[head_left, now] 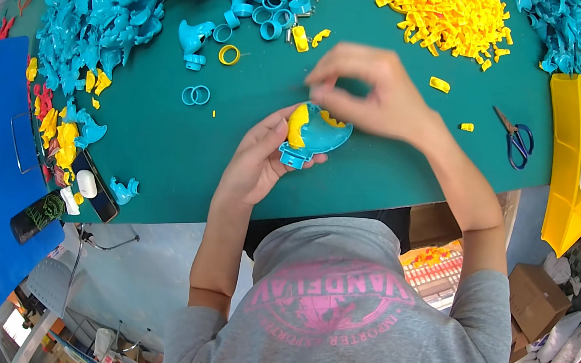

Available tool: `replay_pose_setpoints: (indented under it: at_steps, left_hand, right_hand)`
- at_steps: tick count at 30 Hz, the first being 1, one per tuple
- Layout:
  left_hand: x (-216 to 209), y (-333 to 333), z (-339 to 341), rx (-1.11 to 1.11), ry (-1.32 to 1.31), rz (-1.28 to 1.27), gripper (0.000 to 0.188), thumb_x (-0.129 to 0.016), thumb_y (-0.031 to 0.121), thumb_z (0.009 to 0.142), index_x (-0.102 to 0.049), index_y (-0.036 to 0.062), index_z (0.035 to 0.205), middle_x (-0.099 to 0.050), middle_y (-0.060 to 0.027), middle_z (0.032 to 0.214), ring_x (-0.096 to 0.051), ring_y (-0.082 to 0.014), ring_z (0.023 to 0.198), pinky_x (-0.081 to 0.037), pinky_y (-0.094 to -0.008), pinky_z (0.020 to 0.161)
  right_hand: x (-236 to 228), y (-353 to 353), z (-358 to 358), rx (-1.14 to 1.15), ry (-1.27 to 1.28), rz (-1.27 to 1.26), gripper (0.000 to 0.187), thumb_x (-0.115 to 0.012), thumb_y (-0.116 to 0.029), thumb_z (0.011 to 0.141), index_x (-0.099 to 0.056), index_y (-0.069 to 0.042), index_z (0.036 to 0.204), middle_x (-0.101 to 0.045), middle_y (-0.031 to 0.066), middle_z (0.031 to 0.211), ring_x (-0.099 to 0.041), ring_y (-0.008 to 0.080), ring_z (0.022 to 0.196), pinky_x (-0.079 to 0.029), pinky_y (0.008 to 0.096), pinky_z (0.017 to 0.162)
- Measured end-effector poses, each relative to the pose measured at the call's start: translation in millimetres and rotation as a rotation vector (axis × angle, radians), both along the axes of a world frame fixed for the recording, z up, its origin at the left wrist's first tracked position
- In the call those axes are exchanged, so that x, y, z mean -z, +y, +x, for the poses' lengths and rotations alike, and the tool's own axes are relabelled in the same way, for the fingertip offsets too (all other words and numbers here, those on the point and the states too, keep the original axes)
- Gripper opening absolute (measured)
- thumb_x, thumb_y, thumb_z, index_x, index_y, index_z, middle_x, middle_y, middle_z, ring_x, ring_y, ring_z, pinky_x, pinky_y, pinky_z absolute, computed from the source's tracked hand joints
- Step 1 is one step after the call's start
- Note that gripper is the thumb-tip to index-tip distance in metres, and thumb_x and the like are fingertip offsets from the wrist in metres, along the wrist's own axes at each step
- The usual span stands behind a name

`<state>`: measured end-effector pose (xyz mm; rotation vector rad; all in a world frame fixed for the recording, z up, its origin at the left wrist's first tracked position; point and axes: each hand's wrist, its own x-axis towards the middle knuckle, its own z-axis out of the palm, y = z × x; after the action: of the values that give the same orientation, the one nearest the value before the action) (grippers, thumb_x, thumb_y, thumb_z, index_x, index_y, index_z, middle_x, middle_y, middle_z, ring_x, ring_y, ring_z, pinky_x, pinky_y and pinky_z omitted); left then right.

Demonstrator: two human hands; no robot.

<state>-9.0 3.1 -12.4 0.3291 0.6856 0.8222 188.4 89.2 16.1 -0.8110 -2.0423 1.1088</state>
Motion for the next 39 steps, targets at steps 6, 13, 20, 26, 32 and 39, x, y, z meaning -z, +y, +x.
replay_pose_setpoints:
  at_steps: [6,13,20,26,32,39]
  left_hand:
    - [1.2,5.2,1.3,-0.071,-0.099,0.097,0.054,-0.047,0.021,0.093,-0.025,-0.001,0.136,-0.046,-0.0167,0.124,-0.06,-0.0263,0.095,-0.053,-0.0332,0.077]
    - [-3.3,5.7,-3.3,-0.077,0.081,0.145,0.06,-0.051,0.018,0.09,-0.02,-0.0016,0.138,-0.049,-0.0163,0.12,-0.06,-0.023,0.087,-0.053,-0.0302,0.07]
    - [-6.6,7.7,-0.5,-0.116,0.12,0.071,0.049,-0.051,0.014,0.091,-0.032,0.0002,0.134,-0.053,-0.0095,0.112,-0.058,-0.0143,0.085,-0.047,-0.0239,0.069]
    - [-10.0,5.9,6.1,-0.045,0.122,0.118,0.046,-0.055,0.016,0.09,-0.04,-0.0014,0.129,-0.055,-0.0078,0.105,-0.057,-0.0123,0.082,-0.046,-0.0231,0.069]
    - [-16.1,3.8,11.0,-0.029,0.166,0.13,0.046,-0.056,0.018,0.089,-0.042,-0.0023,0.127,-0.058,-0.0076,0.099,-0.058,-0.0125,0.079,-0.047,-0.0232,0.067]
    - [-19.0,3.5,10.7,-0.026,0.17,0.117,0.043,-0.054,0.018,0.09,-0.043,-0.004,0.126,-0.059,-0.0086,0.096,-0.059,-0.0128,0.077,-0.048,-0.0238,0.066]
  right_hand:
    - [42.5,65.5,-8.1,0.261,-0.298,0.289,0.009,-0.066,-0.011,0.075,-0.064,-0.005,0.082,-0.057,0.0064,0.078,-0.058,0.0208,0.07,-0.048,0.0297,0.062]
    - [43.8,78.7,-15.4,0.195,-0.404,0.485,0.012,-0.066,-0.011,0.075,-0.064,-0.005,0.085,-0.057,0.0051,0.082,-0.059,0.0192,0.071,-0.047,0.0286,0.061]
    - [6.5,33.9,12.7,0.113,0.083,-0.351,0.01,-0.065,-0.011,0.08,-0.064,-0.004,0.087,-0.063,0.0013,0.077,-0.056,0.007,0.064,-0.045,0.0221,0.057]
    - [-15.2,6.5,23.0,-0.092,0.11,-0.809,0.013,-0.068,-0.01,0.079,-0.065,0.0,0.087,-0.063,0.0027,0.073,-0.055,0.0054,0.061,-0.046,0.019,0.056]
    - [-14.4,1.1,25.1,-0.124,0.2,-0.775,0.014,-0.069,-0.009,0.078,-0.064,0.001,0.087,-0.063,0.0027,0.073,-0.056,0.0057,0.062,-0.045,0.0182,0.056]
    - [-3.6,0.6,21.3,-0.14,0.209,-0.624,0.013,-0.068,-0.006,0.079,-0.065,0.002,0.088,-0.063,0.0036,0.073,-0.058,0.0063,0.065,-0.048,0.0198,0.059]
